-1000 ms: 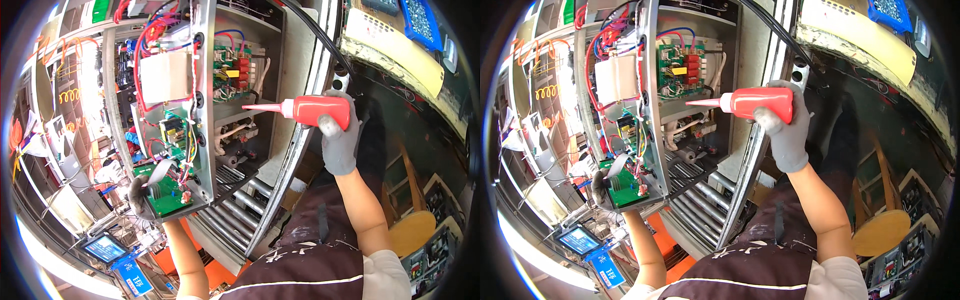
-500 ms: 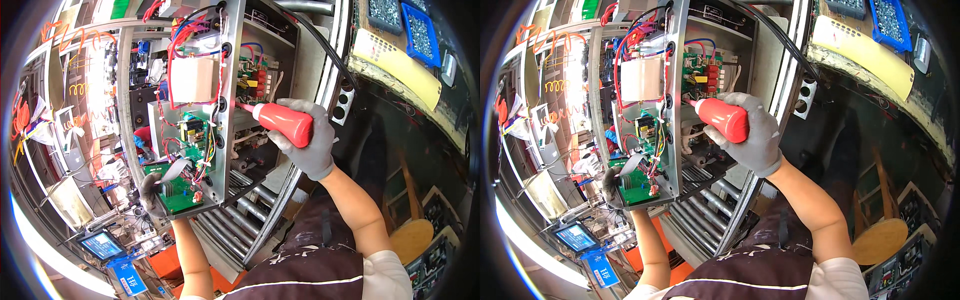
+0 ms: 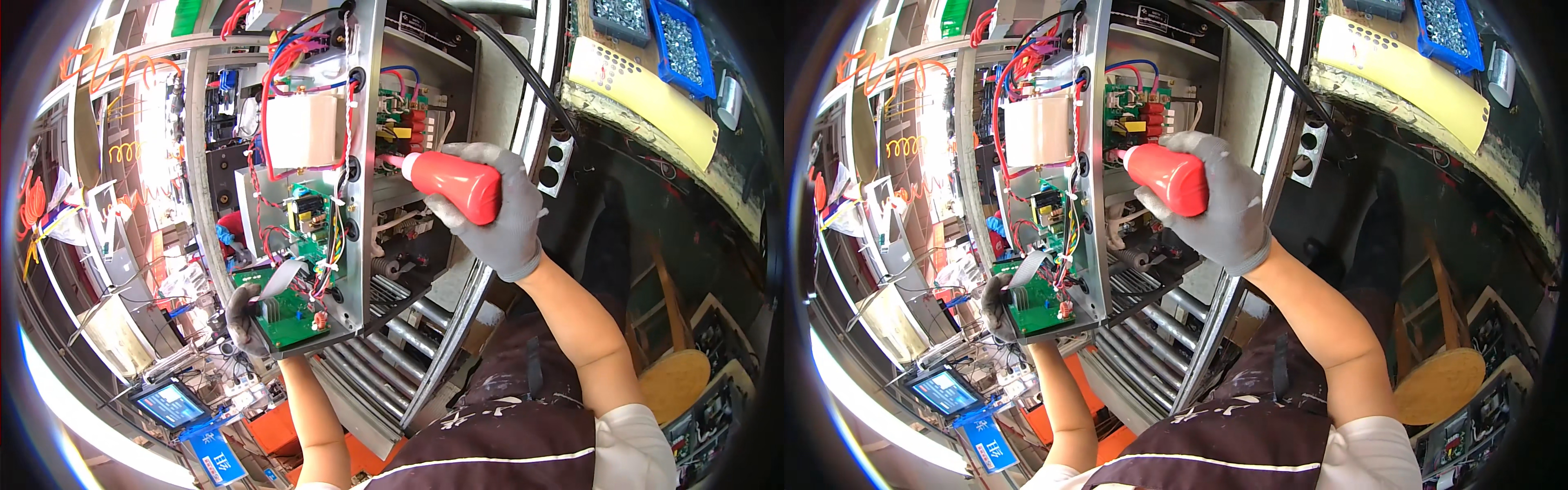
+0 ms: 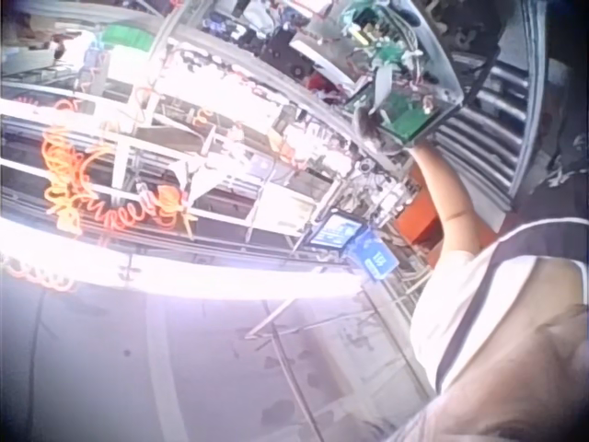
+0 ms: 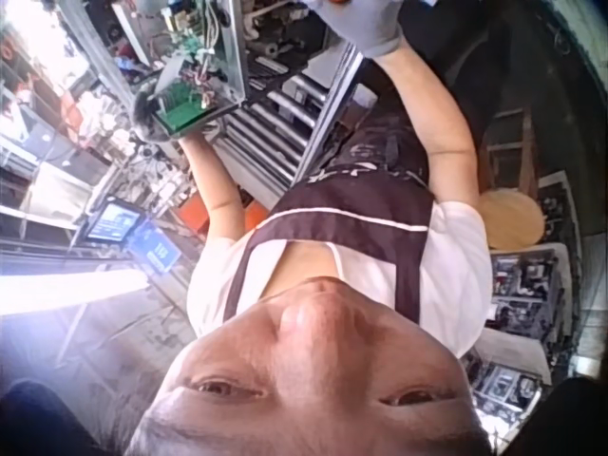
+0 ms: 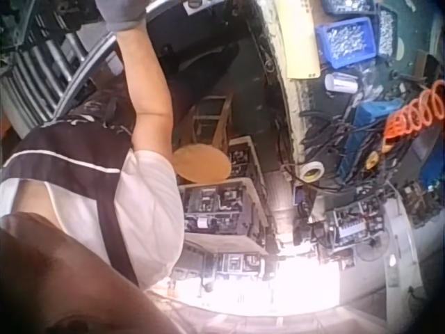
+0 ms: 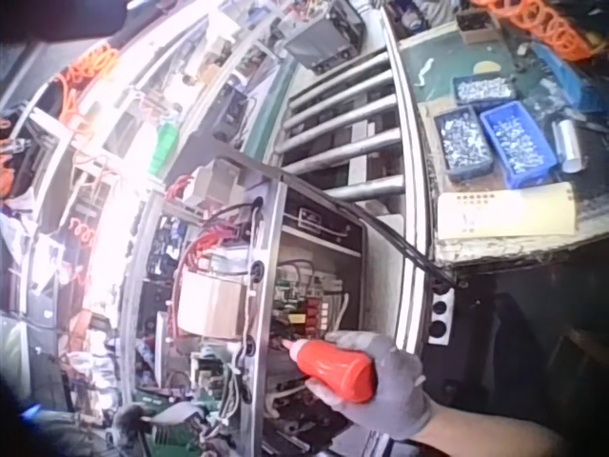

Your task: The person assembles an electronic device on a workbench, using a pneumatic screwdriver to fasten screws and a red squeeze bottle to apply adhesive to the circuit board. The person handles wires, a metal casing, and a circuit board while working in a factory setting.

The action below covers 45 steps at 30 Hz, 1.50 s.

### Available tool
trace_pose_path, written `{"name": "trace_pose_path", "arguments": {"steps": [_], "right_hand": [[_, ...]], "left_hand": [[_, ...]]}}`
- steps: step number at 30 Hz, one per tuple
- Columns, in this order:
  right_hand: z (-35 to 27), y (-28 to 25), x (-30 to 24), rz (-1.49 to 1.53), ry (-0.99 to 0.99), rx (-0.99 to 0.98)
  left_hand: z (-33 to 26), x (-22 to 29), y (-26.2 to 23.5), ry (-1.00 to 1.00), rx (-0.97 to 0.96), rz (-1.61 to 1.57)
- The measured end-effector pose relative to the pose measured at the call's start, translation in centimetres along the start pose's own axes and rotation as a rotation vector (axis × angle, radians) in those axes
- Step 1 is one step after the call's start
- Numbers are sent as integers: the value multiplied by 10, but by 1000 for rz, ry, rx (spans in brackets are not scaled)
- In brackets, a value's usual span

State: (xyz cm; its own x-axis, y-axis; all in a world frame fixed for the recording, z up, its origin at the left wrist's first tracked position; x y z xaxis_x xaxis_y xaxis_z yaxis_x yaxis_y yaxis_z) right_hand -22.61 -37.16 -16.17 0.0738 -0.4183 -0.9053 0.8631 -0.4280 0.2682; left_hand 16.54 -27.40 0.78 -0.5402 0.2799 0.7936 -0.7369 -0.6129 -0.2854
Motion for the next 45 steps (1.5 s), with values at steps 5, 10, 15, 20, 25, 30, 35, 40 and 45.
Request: {"name": "trace_pose_path", "arguments": {"steps": [5, 10, 15, 20, 25, 30, 35, 40, 45], "right_hand": [[-4, -8, -4, 17, 6, 2], [5, -19, -15, 11, -30, 16], [14, -12, 0, 22, 54, 85], [18, 0, 3, 15, 25, 10], [18, 0, -5, -40, -65, 19], [20, 3, -3, -18, -74, 1], [21, 1, -1, 5, -36, 16], [27, -1, 2, -18, 6, 42], [41, -2, 1, -111, -17, 8]], "left_hand": [[-3, 0, 3, -46, 38, -56], [-5, 8, -2, 50, 128, 300], [-4, 10, 0, 118, 59, 197], [-5, 18, 11, 235, 4, 111], [-7, 19, 9, 236, 29, 147], [-6, 18, 7, 277, 31, 224], [-5, 16, 10, 153, 26, 33], [-6, 12, 6, 159, 6, 41], [-7, 11, 5, 140, 68, 187]]}}
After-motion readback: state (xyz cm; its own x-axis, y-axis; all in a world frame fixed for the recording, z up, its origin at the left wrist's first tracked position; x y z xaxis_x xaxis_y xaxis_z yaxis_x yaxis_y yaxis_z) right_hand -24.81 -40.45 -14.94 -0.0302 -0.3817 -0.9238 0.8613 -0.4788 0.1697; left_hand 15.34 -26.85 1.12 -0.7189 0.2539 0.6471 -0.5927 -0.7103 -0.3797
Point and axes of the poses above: each hand's wrist, its own z-axis towards the middle knuckle, its own y-axis out of the palm, x = y × z, the point moved 10 cm from there along z, towards the middle knuckle, and after that the axes turned 10 degrees about x, right-handed, at the moved point
